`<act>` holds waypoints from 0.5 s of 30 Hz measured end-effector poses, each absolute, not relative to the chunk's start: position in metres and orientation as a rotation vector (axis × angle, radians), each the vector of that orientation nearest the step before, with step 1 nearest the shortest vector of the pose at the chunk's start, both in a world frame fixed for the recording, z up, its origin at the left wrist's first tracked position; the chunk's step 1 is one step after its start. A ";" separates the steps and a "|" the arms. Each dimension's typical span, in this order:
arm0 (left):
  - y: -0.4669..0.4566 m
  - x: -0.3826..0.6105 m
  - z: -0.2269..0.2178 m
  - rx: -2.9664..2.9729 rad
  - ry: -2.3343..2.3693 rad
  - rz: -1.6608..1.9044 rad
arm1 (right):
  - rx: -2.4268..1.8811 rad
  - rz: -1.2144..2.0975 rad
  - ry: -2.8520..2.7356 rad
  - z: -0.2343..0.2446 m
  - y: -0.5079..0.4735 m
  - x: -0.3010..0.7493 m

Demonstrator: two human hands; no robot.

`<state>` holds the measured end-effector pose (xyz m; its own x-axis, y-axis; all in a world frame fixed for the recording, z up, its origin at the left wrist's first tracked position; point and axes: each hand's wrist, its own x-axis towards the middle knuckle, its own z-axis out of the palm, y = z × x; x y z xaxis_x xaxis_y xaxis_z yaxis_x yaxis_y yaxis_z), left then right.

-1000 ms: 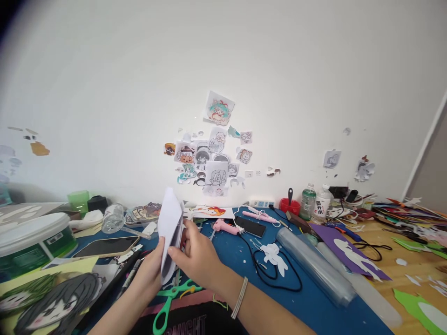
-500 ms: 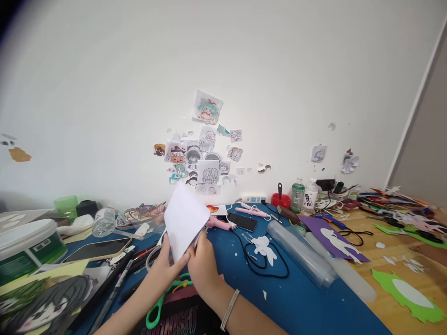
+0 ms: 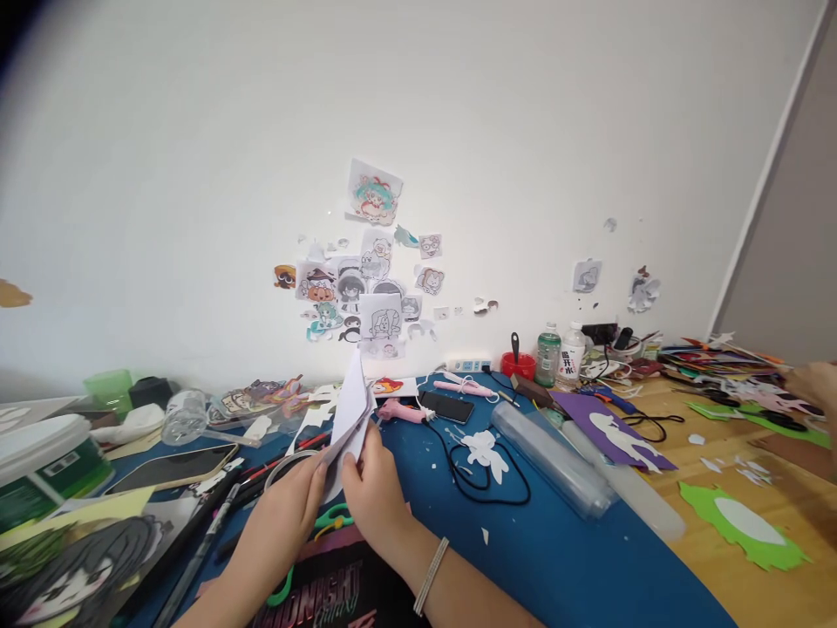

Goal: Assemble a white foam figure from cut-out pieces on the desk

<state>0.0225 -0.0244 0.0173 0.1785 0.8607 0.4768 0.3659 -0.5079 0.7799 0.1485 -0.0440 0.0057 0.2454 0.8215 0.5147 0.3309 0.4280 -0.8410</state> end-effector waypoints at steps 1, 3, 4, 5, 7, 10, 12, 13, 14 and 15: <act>-0.024 0.023 0.017 1.956 1.152 1.299 | -1.157 0.446 -1.335 0.006 -0.044 0.149; -0.024 0.024 0.015 1.960 1.171 1.287 | -1.182 0.423 -1.327 0.007 -0.044 0.149; -0.023 0.024 0.014 1.958 1.182 1.287 | -1.193 0.414 -1.320 0.007 -0.044 0.150; -0.022 0.024 0.012 1.952 1.190 1.290 | -1.203 0.404 -1.308 0.008 -0.044 0.151; -0.020 0.025 0.010 1.939 1.196 1.296 | -1.208 0.376 -1.260 0.010 -0.043 0.156; -0.018 0.025 0.007 1.981 1.203 1.288 | -1.209 0.342 -1.166 0.016 -0.042 0.166; -0.018 0.025 0.008 2.013 1.217 1.274 | -1.231 0.346 -1.121 0.021 -0.043 0.174; -0.018 0.025 0.008 2.022 1.224 1.264 | -1.243 0.357 -1.108 0.023 -0.044 0.177; -0.018 0.025 0.009 2.020 1.228 1.255 | -1.251 0.370 -1.102 0.025 -0.045 0.180; -0.018 0.025 0.011 2.006 1.229 1.253 | -1.254 0.378 -1.102 0.026 -0.046 0.182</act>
